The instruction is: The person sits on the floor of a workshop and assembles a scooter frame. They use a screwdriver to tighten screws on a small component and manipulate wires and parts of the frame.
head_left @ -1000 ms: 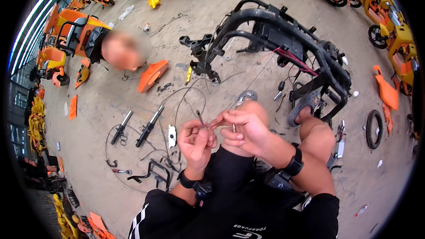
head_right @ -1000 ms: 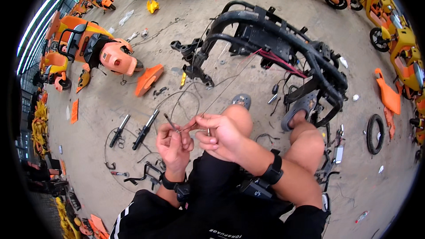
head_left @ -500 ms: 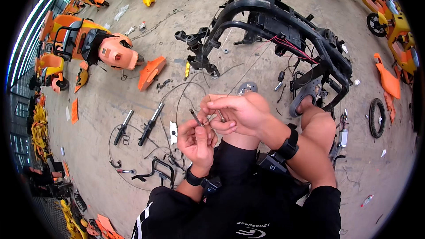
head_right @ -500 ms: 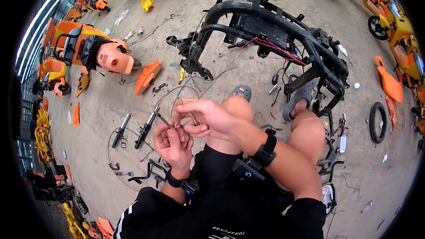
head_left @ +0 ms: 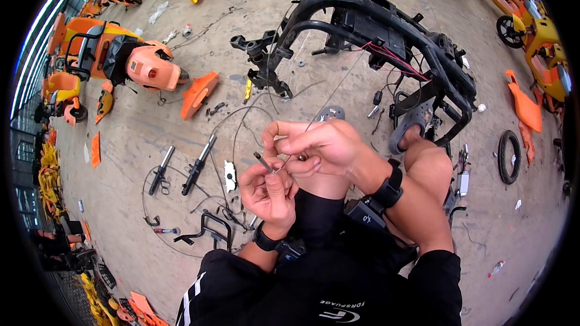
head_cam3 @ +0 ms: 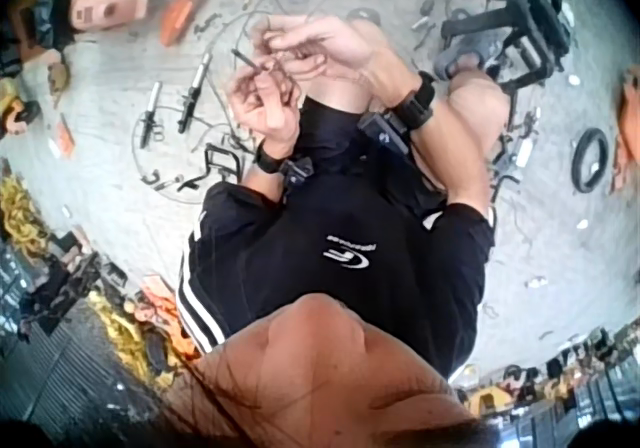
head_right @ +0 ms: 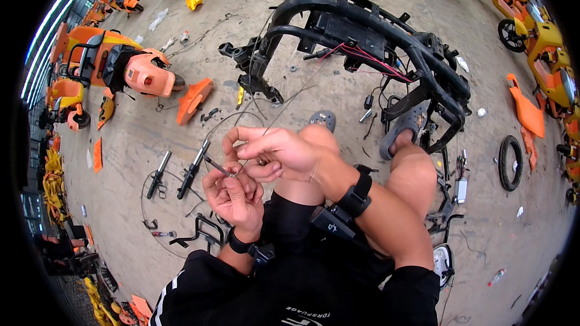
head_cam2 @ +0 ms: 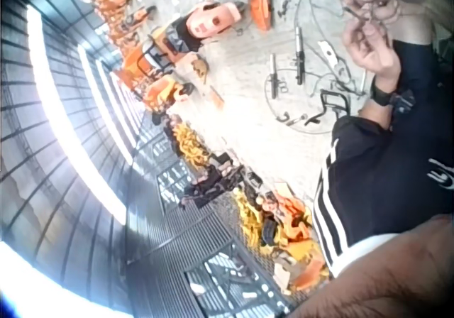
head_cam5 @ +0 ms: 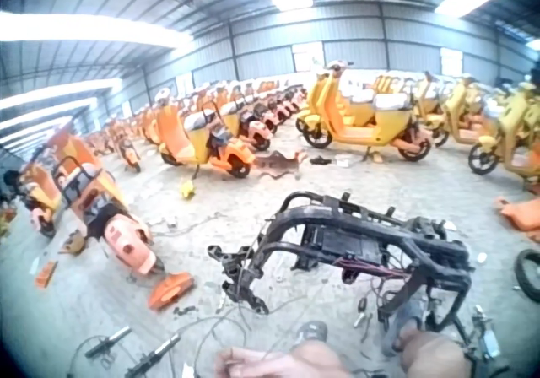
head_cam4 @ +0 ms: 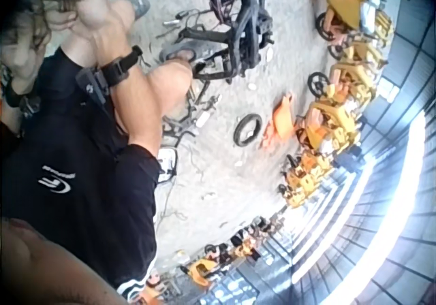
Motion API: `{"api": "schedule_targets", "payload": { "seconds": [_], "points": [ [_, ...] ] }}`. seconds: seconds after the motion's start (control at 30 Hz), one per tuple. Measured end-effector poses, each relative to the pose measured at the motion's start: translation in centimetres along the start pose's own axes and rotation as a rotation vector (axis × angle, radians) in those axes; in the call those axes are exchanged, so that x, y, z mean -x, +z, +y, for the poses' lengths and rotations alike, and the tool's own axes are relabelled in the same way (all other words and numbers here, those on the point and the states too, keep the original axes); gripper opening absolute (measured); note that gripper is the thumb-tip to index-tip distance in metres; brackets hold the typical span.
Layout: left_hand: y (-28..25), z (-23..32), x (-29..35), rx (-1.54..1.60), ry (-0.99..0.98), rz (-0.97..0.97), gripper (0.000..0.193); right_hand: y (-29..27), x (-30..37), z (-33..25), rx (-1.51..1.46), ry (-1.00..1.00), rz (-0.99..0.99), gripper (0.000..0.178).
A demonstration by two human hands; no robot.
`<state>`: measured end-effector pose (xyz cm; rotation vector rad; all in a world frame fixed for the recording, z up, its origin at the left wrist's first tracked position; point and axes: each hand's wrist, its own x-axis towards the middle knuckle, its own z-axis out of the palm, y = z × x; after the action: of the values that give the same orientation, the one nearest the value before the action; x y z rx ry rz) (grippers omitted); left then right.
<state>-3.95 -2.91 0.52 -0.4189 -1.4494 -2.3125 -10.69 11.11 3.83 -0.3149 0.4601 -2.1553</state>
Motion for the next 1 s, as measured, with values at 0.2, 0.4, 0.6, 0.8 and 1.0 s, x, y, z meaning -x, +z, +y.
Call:
{"api": "schedule_targets", "payload": {
  "seconds": [0.2, 0.4, 0.6, 0.8, 1.0],
  "points": [
    [0.1, 0.0, 0.4, 0.018, -0.046, -0.005, 0.021, 0.5, 0.3, -1.1, 0.084, 0.044, 0.003, 0.025],
    [-0.6, -0.3, 0.5, 0.035, -0.049, -0.051, 0.021, 0.5, 0.3, -0.8, 0.110, 0.055, 0.050, 0.023],
    [-0.3, -0.2, 0.5, -0.010, -0.056, 0.003, 0.021, 0.7, 0.3, -0.6, 0.159, 0.039, 0.100, 0.022],
    [-0.5, -0.2, 0.7, -0.018, -0.086, 0.008, 0.021, 0.5, 0.4, -0.8, 0.166, 0.065, 0.078, 0.020],
    [-0.3, -0.1, 0.6, 0.002, -0.063, -0.026, 0.019, 0.8, 0.6, -0.8, 0.141, 0.056, 0.089, 0.019]
  ]
}}
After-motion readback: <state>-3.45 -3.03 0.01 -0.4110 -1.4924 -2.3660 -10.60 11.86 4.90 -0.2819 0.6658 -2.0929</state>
